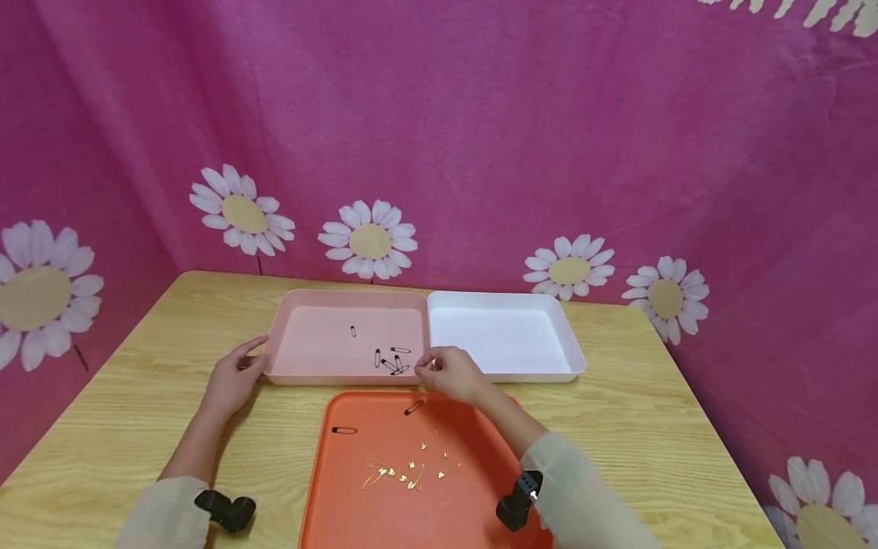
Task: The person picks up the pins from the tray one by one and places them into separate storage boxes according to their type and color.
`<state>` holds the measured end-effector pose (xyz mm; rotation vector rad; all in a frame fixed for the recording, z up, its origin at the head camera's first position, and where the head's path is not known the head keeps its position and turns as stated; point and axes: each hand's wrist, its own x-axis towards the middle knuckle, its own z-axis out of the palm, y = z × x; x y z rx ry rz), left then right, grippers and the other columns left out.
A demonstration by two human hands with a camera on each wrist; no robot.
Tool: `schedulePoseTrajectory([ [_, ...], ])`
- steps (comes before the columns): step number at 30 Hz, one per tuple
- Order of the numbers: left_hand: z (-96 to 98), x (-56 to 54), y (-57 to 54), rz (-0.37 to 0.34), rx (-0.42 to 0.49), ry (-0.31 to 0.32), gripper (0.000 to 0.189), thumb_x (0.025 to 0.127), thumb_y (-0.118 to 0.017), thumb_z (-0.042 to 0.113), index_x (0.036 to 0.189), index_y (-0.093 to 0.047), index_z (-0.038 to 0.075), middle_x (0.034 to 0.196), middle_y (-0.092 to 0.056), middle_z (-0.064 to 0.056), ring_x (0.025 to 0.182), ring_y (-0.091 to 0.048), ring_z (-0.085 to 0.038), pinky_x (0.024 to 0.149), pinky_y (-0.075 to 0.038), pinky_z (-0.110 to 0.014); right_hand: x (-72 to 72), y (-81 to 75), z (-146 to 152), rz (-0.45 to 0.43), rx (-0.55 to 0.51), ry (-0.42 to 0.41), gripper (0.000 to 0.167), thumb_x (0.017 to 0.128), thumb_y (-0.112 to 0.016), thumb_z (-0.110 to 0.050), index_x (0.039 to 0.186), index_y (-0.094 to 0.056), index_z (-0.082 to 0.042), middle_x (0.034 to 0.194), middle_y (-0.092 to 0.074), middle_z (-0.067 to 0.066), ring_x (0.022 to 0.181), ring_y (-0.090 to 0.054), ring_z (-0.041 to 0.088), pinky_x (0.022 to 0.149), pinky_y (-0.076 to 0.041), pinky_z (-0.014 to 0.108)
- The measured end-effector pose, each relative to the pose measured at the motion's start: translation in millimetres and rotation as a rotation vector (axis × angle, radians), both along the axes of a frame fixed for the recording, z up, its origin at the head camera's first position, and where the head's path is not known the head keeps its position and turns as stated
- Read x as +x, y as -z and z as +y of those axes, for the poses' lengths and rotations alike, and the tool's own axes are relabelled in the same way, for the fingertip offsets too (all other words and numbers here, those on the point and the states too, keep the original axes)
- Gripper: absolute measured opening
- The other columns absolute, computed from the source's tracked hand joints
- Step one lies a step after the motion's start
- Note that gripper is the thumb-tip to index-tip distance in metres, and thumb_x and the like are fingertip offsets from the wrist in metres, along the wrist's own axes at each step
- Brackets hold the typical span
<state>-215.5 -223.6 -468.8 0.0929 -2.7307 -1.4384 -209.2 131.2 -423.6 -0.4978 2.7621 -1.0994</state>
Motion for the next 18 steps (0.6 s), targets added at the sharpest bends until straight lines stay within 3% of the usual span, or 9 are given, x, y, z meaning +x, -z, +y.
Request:
schedulePoseTrajectory([
  [7, 0.6, 1.5, -1.8, 0.019, 0.029, 0.003, 0.046, 0.097, -0.050, 0.026, 0.137, -0.045, 0.004, 0.112, -0.062, -0.030, 0.071, -0.053, 0.010, 0.067, -0.040, -0.009, 12.5, 5.1, 5.6, -0.011, 0.029, -0.069, 0.013, 0.088, -0.062, -0.015, 0.092, -0.069, -0.006, 0.057, -0.046, -0.003, 0.051, -0.040, 0.008, 0.048, -0.032, 0.019],
  [11, 1.2, 2.3, -2.5, 0.017, 0.029, 0.004, 0.046, 0.097, -0.049, 0.026, 0.137, -0.045, 0.004, 0.112, -0.062, -0.030, 0.071, -0.051, 0.011, 0.067, -0.040, -0.009, 17.4, 9.3, 8.6, -0.001, 0.062, -0.090, 0.010, 0.087, -0.064, -0.016, 0.091, -0.070, -0.010, 0.065, -0.055, -0.004, 0.052, -0.040, 0.006, 0.050, -0.033, 0.018],
  [18, 1.6, 1.9, -1.1, 0.016, 0.037, 0.013, 0.047, 0.097, -0.048, 0.027, 0.138, -0.044, 0.004, 0.109, -0.063, -0.029, 0.071, -0.053, 0.008, 0.067, -0.042, -0.010, 21.6, 15.5, 12.2, 0.063, 0.141, -0.134, 0.010, 0.085, -0.065, -0.016, 0.092, -0.071, -0.012, 0.053, -0.044, -0.008, 0.046, -0.037, 0.004, 0.047, -0.029, 0.018],
])
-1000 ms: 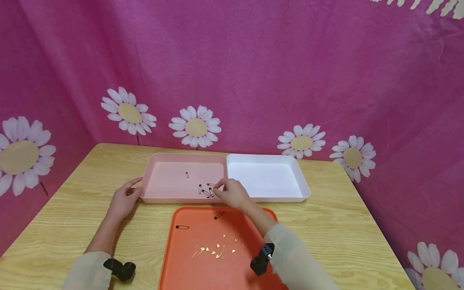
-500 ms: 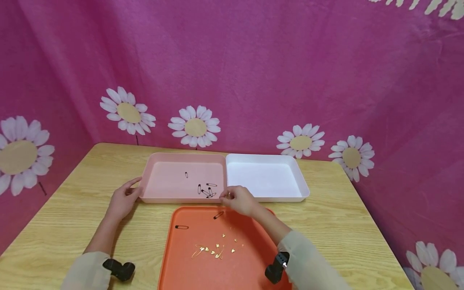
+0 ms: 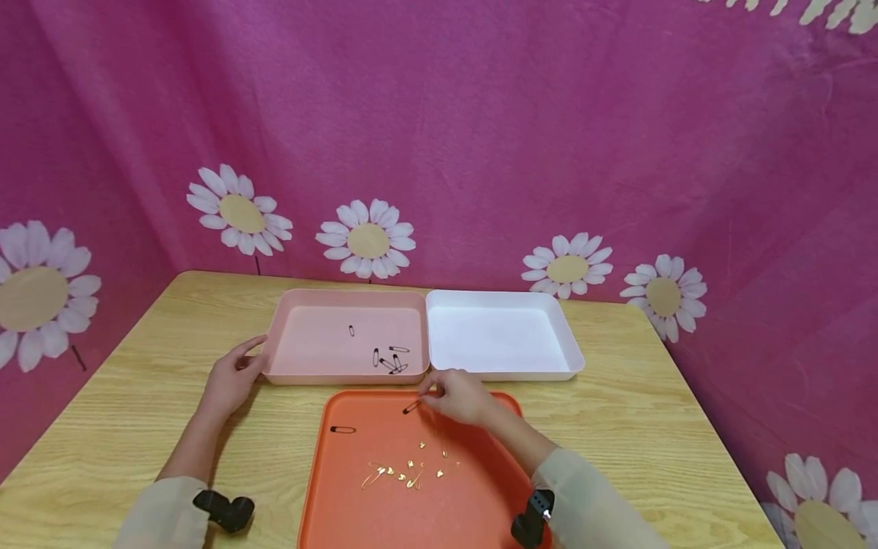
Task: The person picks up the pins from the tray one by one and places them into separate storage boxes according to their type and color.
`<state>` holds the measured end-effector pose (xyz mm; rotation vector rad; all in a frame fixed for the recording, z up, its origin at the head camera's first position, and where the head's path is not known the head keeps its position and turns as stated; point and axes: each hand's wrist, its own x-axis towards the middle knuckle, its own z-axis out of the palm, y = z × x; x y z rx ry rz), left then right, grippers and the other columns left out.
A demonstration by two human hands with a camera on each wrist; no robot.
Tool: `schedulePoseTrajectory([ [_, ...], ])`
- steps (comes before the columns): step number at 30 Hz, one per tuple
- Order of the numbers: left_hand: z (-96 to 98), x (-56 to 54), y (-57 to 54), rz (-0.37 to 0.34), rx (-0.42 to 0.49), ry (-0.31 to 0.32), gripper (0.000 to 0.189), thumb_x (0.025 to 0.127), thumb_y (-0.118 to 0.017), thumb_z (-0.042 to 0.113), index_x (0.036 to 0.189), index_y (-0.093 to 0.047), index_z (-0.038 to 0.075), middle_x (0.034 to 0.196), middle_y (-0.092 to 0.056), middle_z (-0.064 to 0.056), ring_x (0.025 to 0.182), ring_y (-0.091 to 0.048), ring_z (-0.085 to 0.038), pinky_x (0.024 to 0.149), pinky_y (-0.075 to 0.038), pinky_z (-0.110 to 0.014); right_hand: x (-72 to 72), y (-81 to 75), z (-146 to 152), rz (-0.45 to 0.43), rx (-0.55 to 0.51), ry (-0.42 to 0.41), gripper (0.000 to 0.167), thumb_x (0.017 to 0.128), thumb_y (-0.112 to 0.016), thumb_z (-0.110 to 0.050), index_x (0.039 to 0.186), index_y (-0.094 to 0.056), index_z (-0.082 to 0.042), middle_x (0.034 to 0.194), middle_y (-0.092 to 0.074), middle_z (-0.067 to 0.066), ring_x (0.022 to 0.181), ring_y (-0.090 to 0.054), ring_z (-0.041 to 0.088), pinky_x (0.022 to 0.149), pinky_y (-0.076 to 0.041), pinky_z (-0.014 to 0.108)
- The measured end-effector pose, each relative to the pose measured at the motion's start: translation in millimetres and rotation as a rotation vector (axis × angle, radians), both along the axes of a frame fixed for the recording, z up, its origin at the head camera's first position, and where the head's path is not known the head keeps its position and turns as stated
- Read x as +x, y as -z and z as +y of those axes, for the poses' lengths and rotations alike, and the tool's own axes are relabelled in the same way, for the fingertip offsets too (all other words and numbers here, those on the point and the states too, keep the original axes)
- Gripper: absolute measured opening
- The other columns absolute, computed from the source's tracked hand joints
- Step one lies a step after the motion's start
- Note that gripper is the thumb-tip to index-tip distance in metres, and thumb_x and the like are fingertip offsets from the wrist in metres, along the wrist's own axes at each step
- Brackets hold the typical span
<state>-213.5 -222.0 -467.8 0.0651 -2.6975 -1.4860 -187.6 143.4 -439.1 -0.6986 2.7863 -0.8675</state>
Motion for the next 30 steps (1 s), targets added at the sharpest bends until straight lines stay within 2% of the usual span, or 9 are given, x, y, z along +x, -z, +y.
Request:
schedulePoseTrajectory([
  [7, 0.0, -0.8, 0.0, 0.005, 0.003, 0.002, 0.046, 0.097, -0.049, 0.025, 0.137, -0.044, 0.003, 0.108, -0.063, -0.028, 0.070, -0.054, 0.007, 0.066, -0.042, -0.010, 1.4, 9.0, -0.5, 0.149, 0.136, -0.085, 0.007, 0.084, -0.065, -0.016, 0.089, -0.070, -0.016, 0.065, -0.060, -0.009, 0.056, -0.043, 0.003, 0.054, -0.033, 0.018],
  [11, 0.3, -1.0, -0.9, 0.005, -0.005, 0.000, 0.046, 0.097, -0.049, 0.025, 0.137, -0.045, 0.003, 0.108, -0.063, -0.029, 0.070, -0.054, 0.007, 0.066, -0.041, -0.011, 1.9, 12.6, -0.7, 0.207, 0.211, -0.105, 0.012, 0.085, -0.064, -0.020, 0.095, -0.071, -0.018, 0.066, -0.059, -0.009, 0.056, -0.041, 0.005, 0.053, -0.030, 0.019],
  [14, 0.1, -1.2, -0.2, 0.003, -0.008, 0.000, 0.047, 0.097, -0.049, 0.026, 0.137, -0.045, 0.003, 0.109, -0.062, -0.029, 0.071, -0.054, 0.008, 0.066, -0.041, -0.011, 2.1, 14.6, -0.6, 0.232, 0.237, -0.114, 0.014, 0.086, -0.064, -0.022, 0.098, -0.071, -0.018, 0.070, -0.064, -0.008, 0.056, -0.041, 0.005, 0.052, -0.029, 0.018],
  [18, -0.4, -1.6, 0.9, -0.001, -0.008, -0.001, 0.048, 0.097, -0.049, 0.028, 0.138, -0.045, 0.004, 0.111, -0.062, -0.029, 0.071, -0.053, 0.008, 0.067, -0.041, -0.010, 2.1, 15.4, -1.0, 0.258, 0.221, -0.123, 0.012, 0.085, -0.065, -0.020, 0.094, -0.073, -0.017, 0.081, -0.071, -0.007, 0.057, -0.045, 0.004, 0.052, -0.032, 0.018],
  [21, -0.4, -1.7, 0.7, -0.002, -0.006, -0.001, 0.047, 0.097, -0.049, 0.027, 0.138, -0.045, 0.004, 0.110, -0.062, -0.029, 0.069, -0.054, 0.008, 0.067, -0.041, -0.010, 2.1, 15.7, -2.1, 0.293, 0.254, -0.118, 0.009, 0.085, -0.066, -0.022, 0.090, -0.073, -0.019, 0.078, -0.071, -0.008, 0.058, -0.049, 0.004, 0.053, -0.035, 0.018],
  [27, -0.6, -1.4, 0.8, -0.004, -0.003, -0.003, 0.047, 0.097, -0.049, 0.027, 0.138, -0.045, 0.004, 0.110, -0.062, -0.029, 0.070, -0.055, 0.007, 0.067, -0.041, -0.009, 2.9, 15.6, -6.2, 0.419, 0.411, -0.142, 0.009, 0.086, -0.063, -0.023, 0.088, -0.072, -0.022, 0.068, -0.066, -0.011, 0.058, -0.057, 0.006, 0.052, -0.041, 0.023],
  [30, -0.7, -1.1, 1.3, -0.004, -0.002, -0.005, 0.047, 0.097, -0.049, 0.028, 0.138, -0.045, 0.004, 0.109, -0.063, -0.029, 0.069, -0.056, 0.007, 0.067, -0.042, -0.010, 3.5, 16.6, -7.6, 0.461, 0.427, -0.146, 0.009, 0.087, -0.062, -0.022, 0.087, -0.070, -0.021, 0.066, -0.065, -0.010, 0.058, -0.060, 0.007, 0.052, -0.043, 0.024],
])
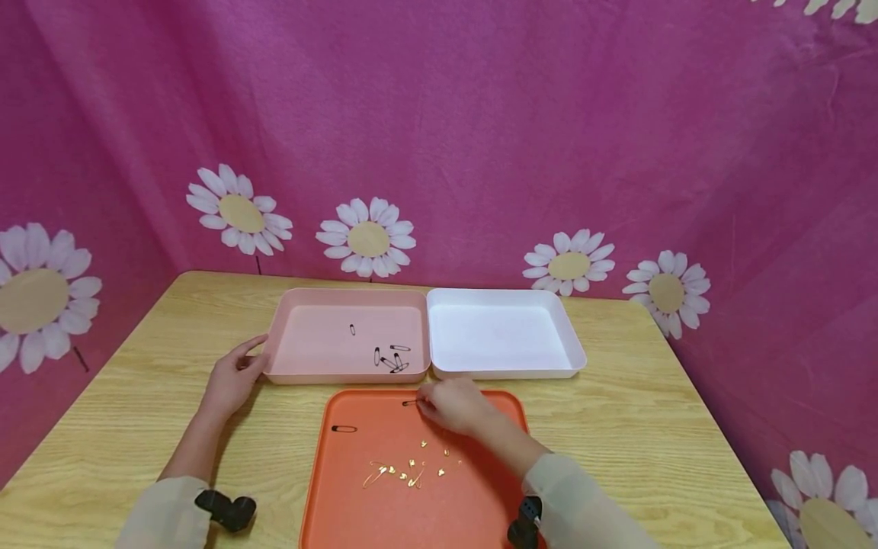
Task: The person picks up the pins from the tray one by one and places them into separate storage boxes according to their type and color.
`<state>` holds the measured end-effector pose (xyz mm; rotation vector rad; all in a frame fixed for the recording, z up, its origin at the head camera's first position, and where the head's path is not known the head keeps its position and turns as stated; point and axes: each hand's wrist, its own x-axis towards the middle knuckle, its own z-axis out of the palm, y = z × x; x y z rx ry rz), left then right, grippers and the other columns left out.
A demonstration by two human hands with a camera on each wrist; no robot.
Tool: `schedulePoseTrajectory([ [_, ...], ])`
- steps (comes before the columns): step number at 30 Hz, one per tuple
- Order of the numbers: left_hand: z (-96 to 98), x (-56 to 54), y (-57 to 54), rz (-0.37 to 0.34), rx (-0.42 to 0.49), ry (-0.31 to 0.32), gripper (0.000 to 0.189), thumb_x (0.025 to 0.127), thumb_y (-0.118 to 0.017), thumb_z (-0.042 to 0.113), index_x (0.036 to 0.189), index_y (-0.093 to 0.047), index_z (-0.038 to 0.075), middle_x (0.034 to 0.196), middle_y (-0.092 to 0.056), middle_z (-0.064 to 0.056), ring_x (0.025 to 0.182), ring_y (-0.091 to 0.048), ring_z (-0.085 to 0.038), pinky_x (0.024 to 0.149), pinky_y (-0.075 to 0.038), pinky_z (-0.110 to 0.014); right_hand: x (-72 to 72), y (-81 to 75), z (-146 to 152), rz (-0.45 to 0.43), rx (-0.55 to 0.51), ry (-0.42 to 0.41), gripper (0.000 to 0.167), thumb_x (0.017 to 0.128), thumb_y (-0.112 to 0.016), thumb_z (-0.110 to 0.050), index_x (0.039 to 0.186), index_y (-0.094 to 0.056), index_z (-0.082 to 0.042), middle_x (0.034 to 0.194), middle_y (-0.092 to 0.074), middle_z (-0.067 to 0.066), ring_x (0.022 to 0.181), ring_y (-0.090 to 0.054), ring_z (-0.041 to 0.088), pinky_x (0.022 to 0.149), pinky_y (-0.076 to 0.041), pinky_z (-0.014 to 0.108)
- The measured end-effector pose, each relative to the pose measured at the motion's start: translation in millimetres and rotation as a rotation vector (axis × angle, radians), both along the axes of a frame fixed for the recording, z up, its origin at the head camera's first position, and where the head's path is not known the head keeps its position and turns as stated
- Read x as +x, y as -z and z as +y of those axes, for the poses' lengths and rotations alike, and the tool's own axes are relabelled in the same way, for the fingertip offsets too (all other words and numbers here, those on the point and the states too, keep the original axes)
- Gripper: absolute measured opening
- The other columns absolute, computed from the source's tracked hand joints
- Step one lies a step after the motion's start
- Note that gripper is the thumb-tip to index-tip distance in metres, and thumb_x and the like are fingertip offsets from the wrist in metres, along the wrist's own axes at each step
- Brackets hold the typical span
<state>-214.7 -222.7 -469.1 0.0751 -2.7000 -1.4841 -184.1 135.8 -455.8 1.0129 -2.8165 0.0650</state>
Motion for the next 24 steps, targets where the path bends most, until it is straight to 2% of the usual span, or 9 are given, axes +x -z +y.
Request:
schedulePoseTrajectory([
  [4, 0.0, 0.0, 0.6, 0.005, 0.004, -0.001, 0.047, 0.097, -0.049, 0.027, 0.137, -0.045, 0.003, 0.108, -0.063, -0.029, 0.068, -0.057, 0.005, 0.067, -0.042, -0.010, 0.0, 4.0, 0.5, -0.017, -0.058, 0.014, 0.008, 0.086, -0.060, -0.021, 0.086, -0.068, -0.019, 0.063, -0.062, -0.010, 0.056, -0.056, 0.007, 0.052, -0.041, 0.022],
  [6, 0.1, 0.0, 0.4, 0.005, 0.003, 0.000, 0.047, 0.097, -0.049, 0.026, 0.137, -0.045, 0.003, 0.108, -0.063, -0.029, 0.068, -0.057, 0.005, 0.067, -0.042, -0.010, 0.2, 6.0, 1.4, -0.090, -0.141, 0.038, 0.008, 0.086, -0.060, -0.020, 0.086, -0.067, -0.018, 0.064, -0.061, -0.010, 0.056, -0.052, 0.005, 0.053, -0.039, 0.020],
  [11, 0.4, -0.6, -0.9, 0.007, -0.007, -0.001, 0.047, 0.097, -0.049, 0.027, 0.137, -0.045, 0.003, 0.109, -0.063, -0.029, 0.068, -0.056, 0.006, 0.067, -0.041, -0.009, 1.3, 7.4, 3.6, -0.331, -0.432, 0.098, 0.006, 0.084, -0.061, -0.015, 0.085, -0.065, -0.012, 0.066, -0.060, -0.006, 0.058, -0.046, 0.001, 0.055, -0.038, 0.018],
  [16, 0.4, -0.2, -2.1, -0.002, -0.001, 0.002, 0.048, 0.097, -0.049, 0.027, 0.138, -0.044, 0.003, 0.111, -0.061, -0.030, 0.069, -0.056, 0.007, 0.067, -0.042, -0.010, 2.0, 7.4, 4.8, -0.496, -0.620, 0.106, 0.009, 0.087, -0.058, -0.009, 0.088, -0.066, -0.005, 0.059, -0.058, 0.000, 0.048, -0.046, 0.001, 0.048, -0.042, 0.019],
  [20, 0.2, 0.6, -2.4, -0.024, 0.006, 0.005, 0.048, 0.097, -0.048, 0.028, 0.139, -0.042, 0.004, 0.113, -0.061, -0.030, 0.070, -0.055, 0.007, 0.067, -0.043, -0.010, 2.2, 4.6, 5.7, -0.590, -0.710, 0.151, 0.012, 0.089, -0.057, -0.009, 0.093, -0.065, 0.000, 0.056, -0.055, 0.002, 0.045, -0.047, 0.005, 0.044, -0.043, 0.021],
  [24, 0.0, 0.4, -2.3, -0.026, 0.005, 0.007, 0.049, 0.097, -0.048, 0.029, 0.139, -0.042, 0.004, 0.114, -0.060, -0.030, 0.072, -0.054, 0.008, 0.067, -0.043, -0.010, 0.0, 1.3, 7.4, -0.618, -0.743, 0.200, 0.013, 0.089, -0.057, -0.011, 0.095, -0.065, -0.001, 0.057, -0.055, 0.001, 0.047, -0.048, 0.006, 0.045, -0.043, 0.021],
])
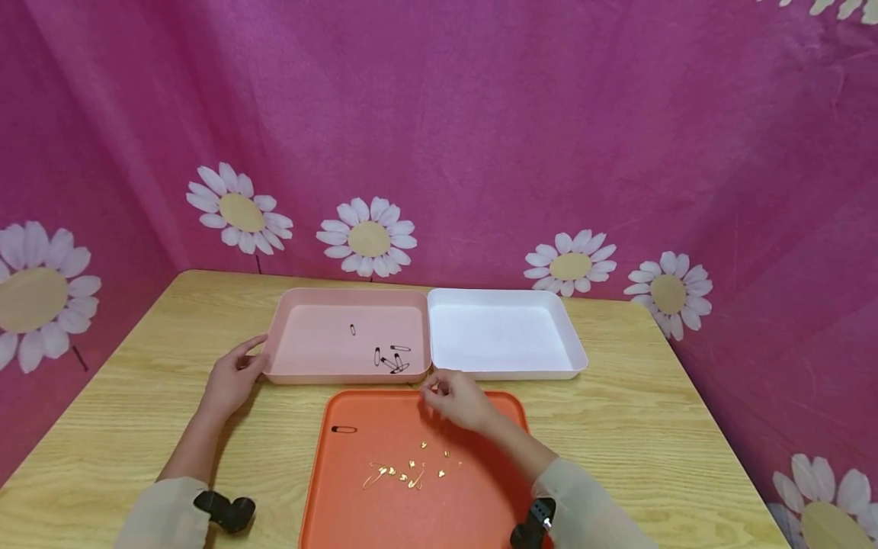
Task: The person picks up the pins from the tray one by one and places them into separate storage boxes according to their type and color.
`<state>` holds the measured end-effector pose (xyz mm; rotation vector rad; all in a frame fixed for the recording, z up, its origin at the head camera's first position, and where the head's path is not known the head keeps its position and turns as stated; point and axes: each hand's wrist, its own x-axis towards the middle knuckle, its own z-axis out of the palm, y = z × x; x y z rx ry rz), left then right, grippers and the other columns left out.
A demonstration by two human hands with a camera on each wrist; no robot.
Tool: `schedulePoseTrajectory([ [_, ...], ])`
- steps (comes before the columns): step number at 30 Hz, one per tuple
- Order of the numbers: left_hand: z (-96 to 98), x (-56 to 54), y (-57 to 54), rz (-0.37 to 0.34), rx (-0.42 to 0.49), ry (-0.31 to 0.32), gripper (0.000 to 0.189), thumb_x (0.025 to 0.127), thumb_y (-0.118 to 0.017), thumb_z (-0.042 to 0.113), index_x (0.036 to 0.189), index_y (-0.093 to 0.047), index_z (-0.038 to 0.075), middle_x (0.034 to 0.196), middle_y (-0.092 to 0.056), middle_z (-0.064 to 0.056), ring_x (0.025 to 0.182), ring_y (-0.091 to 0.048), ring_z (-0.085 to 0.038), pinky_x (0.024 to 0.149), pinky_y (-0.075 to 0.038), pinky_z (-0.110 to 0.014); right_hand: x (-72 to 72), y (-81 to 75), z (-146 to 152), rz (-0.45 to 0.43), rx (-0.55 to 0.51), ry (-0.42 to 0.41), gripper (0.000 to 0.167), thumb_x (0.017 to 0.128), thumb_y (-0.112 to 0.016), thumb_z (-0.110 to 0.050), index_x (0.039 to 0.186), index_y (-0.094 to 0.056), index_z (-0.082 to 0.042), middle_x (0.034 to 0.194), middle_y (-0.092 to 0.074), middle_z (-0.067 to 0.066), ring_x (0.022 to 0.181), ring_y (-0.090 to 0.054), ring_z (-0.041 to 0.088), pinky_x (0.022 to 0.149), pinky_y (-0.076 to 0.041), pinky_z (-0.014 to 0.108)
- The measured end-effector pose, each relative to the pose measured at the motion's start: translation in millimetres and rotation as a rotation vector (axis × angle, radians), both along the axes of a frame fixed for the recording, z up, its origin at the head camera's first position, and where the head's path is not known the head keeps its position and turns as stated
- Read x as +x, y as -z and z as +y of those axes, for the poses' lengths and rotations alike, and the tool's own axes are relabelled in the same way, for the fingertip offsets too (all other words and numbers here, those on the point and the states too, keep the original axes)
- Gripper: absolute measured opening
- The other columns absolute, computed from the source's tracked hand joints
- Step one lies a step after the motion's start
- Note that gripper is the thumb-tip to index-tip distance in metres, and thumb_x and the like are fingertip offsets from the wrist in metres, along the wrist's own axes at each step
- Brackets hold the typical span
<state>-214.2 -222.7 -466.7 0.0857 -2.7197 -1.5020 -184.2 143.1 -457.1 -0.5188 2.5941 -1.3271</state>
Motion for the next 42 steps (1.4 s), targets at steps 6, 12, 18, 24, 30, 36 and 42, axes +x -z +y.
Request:
schedulePoseTrajectory([
  [6, -0.2, -0.7, 0.1, 0.014, -0.009, -0.003, 0.048, 0.097, -0.048, 0.028, 0.139, -0.043, 0.004, 0.113, -0.061, -0.029, 0.071, -0.054, 0.009, 0.067, -0.043, -0.010, -5.6, -5.8, 1.3, 0.032, 0.011, 0.024, 0.013, 0.089, -0.057, -0.012, 0.094, -0.065, -0.003, 0.055, -0.051, -0.003, 0.046, -0.046, 0.005, 0.044, -0.037, 0.019],
  [12, 0.4, 0.1, 0.8, 0.007, 0.002, -0.002, 0.048, 0.097, -0.048, 0.029, 0.139, -0.043, 0.004, 0.112, -0.061, -0.029, 0.071, -0.054, 0.008, 0.067, -0.043, -0.011, -11.9, -14.7, -1.2, 0.105, 0.019, 0.039, 0.010, 0.088, -0.059, -0.012, 0.088, -0.064, -0.003, 0.052, -0.046, -0.005, 0.045, -0.043, 0.005, 0.043, -0.031, 0.017],
  [18, 0.9, 1.0, 0.4, 0.016, -0.002, -0.004, 0.046, 0.097, -0.048, 0.024, 0.138, -0.043, 0.003, 0.111, -0.062, -0.030, 0.069, -0.054, 0.007, 0.066, -0.043, -0.011, -19.3, -20.7, -4.7, 0.149, 0.052, 0.058, 0.010, 0.088, -0.060, -0.013, 0.087, -0.064, -0.004, 0.051, -0.043, -0.006, 0.044, -0.037, 0.004, 0.044, -0.029, 0.017],
  [24, 0.8, 0.7, 0.4, 0.025, -0.008, -0.002, 0.046, 0.097, -0.048, 0.024, 0.138, -0.044, 0.003, 0.110, -0.062, -0.030, 0.069, -0.055, 0.007, 0.066, -0.043, -0.010, -26.7, -26.4, -9.0, 0.164, 0.058, 0.087, 0.010, 0.088, -0.060, -0.014, 0.088, -0.065, -0.005, 0.049, -0.042, -0.007, 0.042, -0.035, 0.004, 0.043, -0.027, 0.019],
  [30, -0.1, 0.3, 1.0, 0.025, -0.006, -0.001, 0.046, 0.097, -0.049, 0.024, 0.138, -0.044, 0.003, 0.110, -0.062, -0.029, 0.070, -0.054, 0.007, 0.066, -0.043, -0.011, -34.6, -31.7, -14.9, 0.177, 0.078, 0.124, 0.011, 0.087, -0.059, -0.014, 0.088, -0.066, -0.006, 0.050, -0.041, -0.007, 0.043, -0.035, 0.004, 0.046, -0.029, 0.021],
  [36, -1.0, -0.3, 2.5, 0.027, -0.005, -0.007, 0.046, 0.097, -0.049, 0.024, 0.138, -0.044, 0.004, 0.111, -0.061, -0.030, 0.070, -0.054, 0.008, 0.066, -0.043, -0.011, -42.2, -34.2, -20.5, 0.161, 0.092, 0.150, 0.013, 0.088, -0.057, -0.015, 0.087, -0.065, -0.005, 0.053, -0.045, -0.005, 0.047, -0.038, 0.007, 0.046, -0.031, 0.021],
  [42, -0.7, -0.9, 2.6, 0.025, -0.011, -0.013, 0.045, 0.097, -0.050, 0.024, 0.138, -0.045, 0.005, 0.111, -0.061, -0.030, 0.071, -0.053, 0.008, 0.067, -0.043, -0.010, -49.8, -35.4, -24.0, 0.128, 0.091, 0.185, 0.015, 0.089, -0.056, -0.016, 0.089, -0.065, -0.004, 0.059, -0.055, 0.000, 0.049, -0.050, 0.010, 0.049, -0.036, 0.021],
])
